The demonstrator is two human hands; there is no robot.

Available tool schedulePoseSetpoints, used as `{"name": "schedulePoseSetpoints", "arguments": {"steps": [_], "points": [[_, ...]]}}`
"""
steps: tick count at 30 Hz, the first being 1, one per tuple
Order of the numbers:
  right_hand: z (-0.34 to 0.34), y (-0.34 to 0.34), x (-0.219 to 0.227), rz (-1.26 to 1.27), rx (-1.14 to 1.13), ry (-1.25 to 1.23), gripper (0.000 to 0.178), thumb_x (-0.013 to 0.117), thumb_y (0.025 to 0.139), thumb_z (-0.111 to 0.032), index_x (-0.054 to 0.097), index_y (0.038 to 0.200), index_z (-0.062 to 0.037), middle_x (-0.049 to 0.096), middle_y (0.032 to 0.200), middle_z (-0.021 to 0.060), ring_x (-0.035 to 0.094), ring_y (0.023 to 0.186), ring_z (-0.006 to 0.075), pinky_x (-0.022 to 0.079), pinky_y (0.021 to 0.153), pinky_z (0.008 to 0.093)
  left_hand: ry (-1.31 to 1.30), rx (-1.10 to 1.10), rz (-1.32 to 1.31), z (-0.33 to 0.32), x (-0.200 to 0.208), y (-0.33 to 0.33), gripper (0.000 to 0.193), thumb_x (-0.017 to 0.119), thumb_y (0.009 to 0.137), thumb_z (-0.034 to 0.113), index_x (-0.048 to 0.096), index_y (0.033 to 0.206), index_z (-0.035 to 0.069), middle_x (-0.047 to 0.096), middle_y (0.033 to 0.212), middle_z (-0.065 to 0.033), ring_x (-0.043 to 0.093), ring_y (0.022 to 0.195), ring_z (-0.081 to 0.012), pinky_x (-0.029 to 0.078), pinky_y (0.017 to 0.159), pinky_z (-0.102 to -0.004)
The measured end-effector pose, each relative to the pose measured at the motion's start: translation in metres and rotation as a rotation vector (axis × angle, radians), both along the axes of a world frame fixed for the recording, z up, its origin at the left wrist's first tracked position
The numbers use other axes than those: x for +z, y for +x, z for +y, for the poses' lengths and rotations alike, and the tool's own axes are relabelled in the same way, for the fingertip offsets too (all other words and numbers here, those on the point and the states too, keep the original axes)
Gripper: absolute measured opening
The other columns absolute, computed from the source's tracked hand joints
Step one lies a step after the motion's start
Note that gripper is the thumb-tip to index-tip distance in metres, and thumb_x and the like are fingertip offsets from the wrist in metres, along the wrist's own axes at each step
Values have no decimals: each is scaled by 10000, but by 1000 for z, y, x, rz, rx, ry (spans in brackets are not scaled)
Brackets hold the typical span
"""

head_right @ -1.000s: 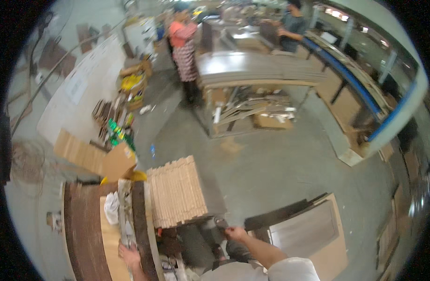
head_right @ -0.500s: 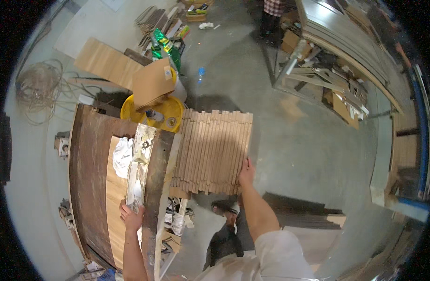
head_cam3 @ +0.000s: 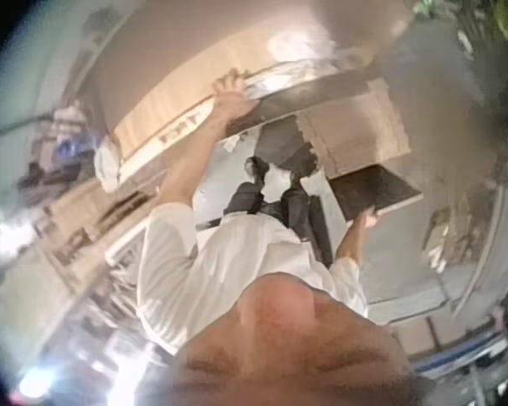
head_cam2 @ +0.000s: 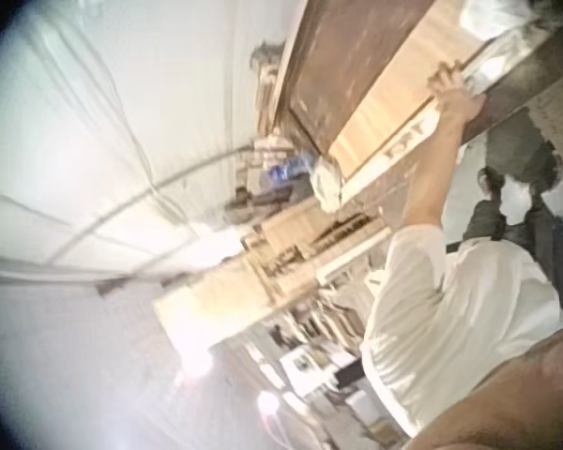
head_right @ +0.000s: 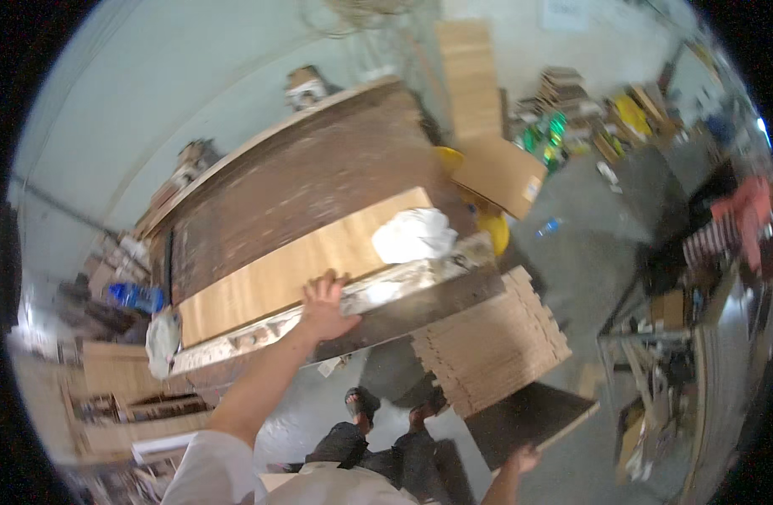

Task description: The person lifts a rectangular wooden panel from a workbench, carries it across the workshop, and places it onto a stack on the floor.

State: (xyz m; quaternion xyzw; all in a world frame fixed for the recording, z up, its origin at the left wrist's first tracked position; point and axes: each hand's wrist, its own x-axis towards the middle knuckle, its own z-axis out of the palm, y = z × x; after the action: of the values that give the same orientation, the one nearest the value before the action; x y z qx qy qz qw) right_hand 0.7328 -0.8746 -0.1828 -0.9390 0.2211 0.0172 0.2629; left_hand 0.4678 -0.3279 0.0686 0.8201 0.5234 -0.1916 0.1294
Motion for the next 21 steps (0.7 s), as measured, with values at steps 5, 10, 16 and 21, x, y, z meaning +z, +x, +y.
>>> {"name": "schedulePoseSetpoints", "arguments": {"steps": [5, 10, 16, 21], "points": [[-36, -35, 124, -191, 344, 179, 400, 644, 866, -176, 586, 1147, 102, 663, 1038, 228, 604, 895, 327, 463, 846, 421, 26, -58, -90, 3, 5, -12, 961, 616, 809, 568, 150, 1523, 125, 66, 1578, -203, 40, 1460, -413, 32, 1164, -587], [-9, -116, 281, -335, 486, 215, 510, 699, 895, -338, 593, 1133, 99, 655, 971, 217, 570, 816, 285, 489, 768, 401, -37, -75, -263, 7, -6, -33, 933, 602, 822, 581, 208, 1514, 95, 148, 1560, -227, 88, 1458, -401, 58, 1172, -560], [26, -197, 438, -667, 734, 191, 379, 664, 932, -265, 625, 997, 107, 588, 711, 112, 493, 657, 191, 471, 623, 376, -1, -214, -680, -30, -14, -86, 835, 596, 867, 532, 281, 1487, 71, 264, 1513, -257, 204, 1420, -430, 192, 1161, -506], [73, -260, 495, -967, 650, 509, 330, 710, 884, -123, 624, 1122, 89, 659, 1029, 206, 598, 873, 239, 500, 783, 399, -435, 35, -1073, -52, 13, -110, 822, 449, 893, 656, 323, 1479, 95, 226, 1542, -244, 196, 1439, -399, 174, 1147, -555]]}}
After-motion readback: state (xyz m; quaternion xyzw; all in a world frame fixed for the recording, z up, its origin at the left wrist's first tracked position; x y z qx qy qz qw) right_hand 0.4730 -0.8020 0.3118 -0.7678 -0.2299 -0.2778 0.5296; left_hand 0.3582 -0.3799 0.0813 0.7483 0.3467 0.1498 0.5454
